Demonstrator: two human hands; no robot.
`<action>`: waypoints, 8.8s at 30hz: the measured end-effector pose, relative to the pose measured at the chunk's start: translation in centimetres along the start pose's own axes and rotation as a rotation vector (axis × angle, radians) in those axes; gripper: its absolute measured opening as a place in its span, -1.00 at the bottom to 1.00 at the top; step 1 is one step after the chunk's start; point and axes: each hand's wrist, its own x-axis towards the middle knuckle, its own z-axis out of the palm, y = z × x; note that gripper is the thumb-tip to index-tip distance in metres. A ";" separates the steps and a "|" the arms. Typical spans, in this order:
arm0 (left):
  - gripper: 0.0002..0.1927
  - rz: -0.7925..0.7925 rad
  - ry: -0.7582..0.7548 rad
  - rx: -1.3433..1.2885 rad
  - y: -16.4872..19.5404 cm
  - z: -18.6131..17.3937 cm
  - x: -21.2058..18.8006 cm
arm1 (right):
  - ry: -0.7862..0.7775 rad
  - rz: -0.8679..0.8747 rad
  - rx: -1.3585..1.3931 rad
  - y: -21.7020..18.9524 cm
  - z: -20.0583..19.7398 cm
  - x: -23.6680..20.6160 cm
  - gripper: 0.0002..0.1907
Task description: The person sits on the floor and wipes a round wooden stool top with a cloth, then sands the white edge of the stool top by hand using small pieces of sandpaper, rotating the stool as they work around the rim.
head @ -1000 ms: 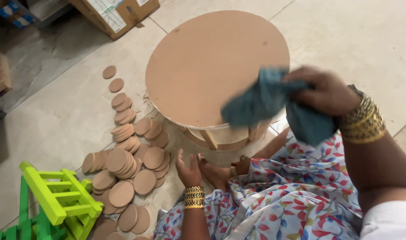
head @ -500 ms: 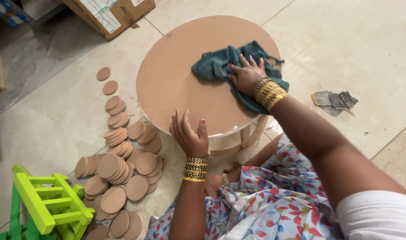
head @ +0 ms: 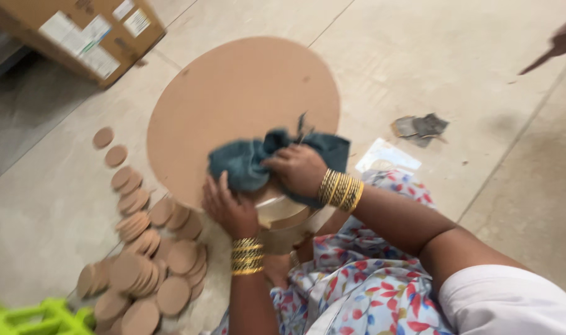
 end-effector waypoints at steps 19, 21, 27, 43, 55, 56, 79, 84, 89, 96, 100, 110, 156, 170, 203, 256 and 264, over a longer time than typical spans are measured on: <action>0.02 0.240 -0.564 0.153 4.2 1.5 1.9 | 0.263 1.010 -0.382 20.3 -15.5 -21.6 -0.60; 0.00 0.204 -0.405 0.094 4.1 1.6 1.7 | -0.101 1.243 -0.376 22.7 -14.9 -25.5 -0.57; 0.01 0.173 -0.323 0.105 4.9 2.6 1.9 | -0.674 1.254 -0.072 27.6 -8.4 -30.0 -0.54; -0.07 0.150 -0.321 0.152 6.9 2.0 3.4 | -0.407 1.552 -0.123 34.0 -2.0 -14.3 -0.31; -0.17 0.157 -0.275 0.168 7.8 1.6 3.4 | -0.003 1.271 -0.213 35.4 -1.4 -18.3 -0.66; -0.17 0.163 -0.272 0.170 7.8 1.6 3.4 | 0.155 1.209 -0.172 35.3 -1.7 -18.6 -0.70; -0.31 0.143 -0.316 0.166 6.2 2.5 2.2 | 0.727 0.741 1.057 23.9 0.0 -9.0 -0.64; -0.31 0.134 -0.301 0.155 6.4 2.3 2.4 | 0.738 0.610 0.560 19.4 3.8 -5.3 -0.70; -0.31 0.142 -0.307 0.175 6.6 2.2 2.6 | 0.765 0.588 0.479 15.7 3.7 -5.0 -0.71; -0.32 0.138 -0.329 0.194 6.8 2.1 2.7 | 0.707 0.596 0.419 13.1 2.7 -6.4 -0.70; -0.31 0.141 -0.329 0.205 6.8 2.1 2.8 | 0.727 0.553 0.389 12.7 2.7 -6.6 -0.71; -0.30 0.138 -0.327 0.182 6.4 2.3 2.5 | 0.592 0.520 0.639 11.5 2.2 -10.4 -0.70; -0.37 0.134 -0.276 0.135 6.6 2.1 2.4 | 0.376 0.840 0.204 11.2 1.4 -11.4 -0.72; -0.39 0.129 -0.266 0.155 6.7 2.2 2.5 | 0.546 0.212 0.152 6.0 2.6 -11.7 -0.67; -0.47 0.131 -0.247 0.127 6.1 2.3 2.3 | 0.707 0.594 0.177 8.0 3.0 -7.4 -0.73; -0.49 0.167 -0.291 0.142 5.9 3.1 2.2 | 0.782 0.338 0.014 10.0 4.9 -6.6 -0.63; -0.48 0.189 -0.277 0.139 5.7 3.4 2.2 | 0.758 0.580 0.196 16.8 4.6 -2.2 -0.71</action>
